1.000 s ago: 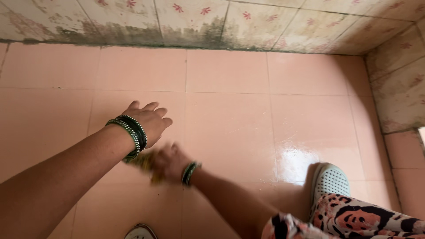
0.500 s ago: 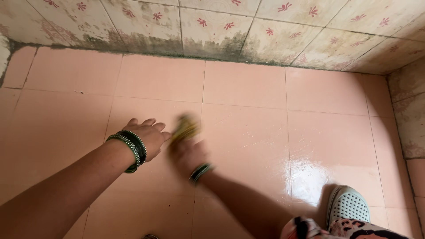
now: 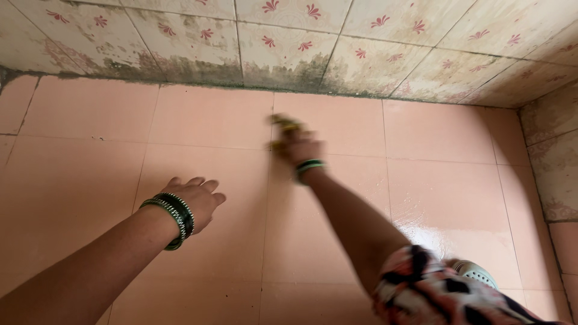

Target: The person wipes the floor and a low ledge by hand with a cloth, moving it in circular and back-and-forth motions.

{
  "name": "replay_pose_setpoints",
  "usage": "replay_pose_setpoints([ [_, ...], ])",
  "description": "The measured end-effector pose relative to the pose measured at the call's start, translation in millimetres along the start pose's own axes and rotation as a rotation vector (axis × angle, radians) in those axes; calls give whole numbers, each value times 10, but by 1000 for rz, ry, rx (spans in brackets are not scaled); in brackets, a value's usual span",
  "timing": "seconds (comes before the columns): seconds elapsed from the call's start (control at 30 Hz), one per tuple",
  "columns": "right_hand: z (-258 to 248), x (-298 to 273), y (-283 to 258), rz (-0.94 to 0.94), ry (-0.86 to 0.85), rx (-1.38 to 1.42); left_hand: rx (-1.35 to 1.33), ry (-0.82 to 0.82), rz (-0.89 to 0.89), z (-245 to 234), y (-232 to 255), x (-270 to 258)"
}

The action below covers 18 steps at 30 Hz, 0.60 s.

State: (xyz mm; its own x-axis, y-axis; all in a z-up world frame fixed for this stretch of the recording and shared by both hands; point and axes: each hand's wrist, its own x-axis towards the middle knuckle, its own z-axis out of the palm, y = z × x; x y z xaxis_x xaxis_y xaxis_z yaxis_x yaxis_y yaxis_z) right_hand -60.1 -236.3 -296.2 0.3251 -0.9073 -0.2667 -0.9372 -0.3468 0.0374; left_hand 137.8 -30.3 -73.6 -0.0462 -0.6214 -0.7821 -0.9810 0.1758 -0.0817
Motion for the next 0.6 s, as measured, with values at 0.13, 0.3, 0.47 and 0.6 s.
replay_pose_setpoints([
  [0.13, 123, -208, 1049, 232, 44, -25, 8, 3, -18, 70, -71, -28],
  [0.3, 697, -685, 914, 217, 105, 29, 68, -44, -62, -48, 83, -16],
  [0.47, 778, -1803, 262, -286, -135, -331, 92, 21, 40, -213, 517, 2],
  [0.6, 575, -1897, 790, -265, -83, -300, 144, 5, 104, -317, 897, -71],
])
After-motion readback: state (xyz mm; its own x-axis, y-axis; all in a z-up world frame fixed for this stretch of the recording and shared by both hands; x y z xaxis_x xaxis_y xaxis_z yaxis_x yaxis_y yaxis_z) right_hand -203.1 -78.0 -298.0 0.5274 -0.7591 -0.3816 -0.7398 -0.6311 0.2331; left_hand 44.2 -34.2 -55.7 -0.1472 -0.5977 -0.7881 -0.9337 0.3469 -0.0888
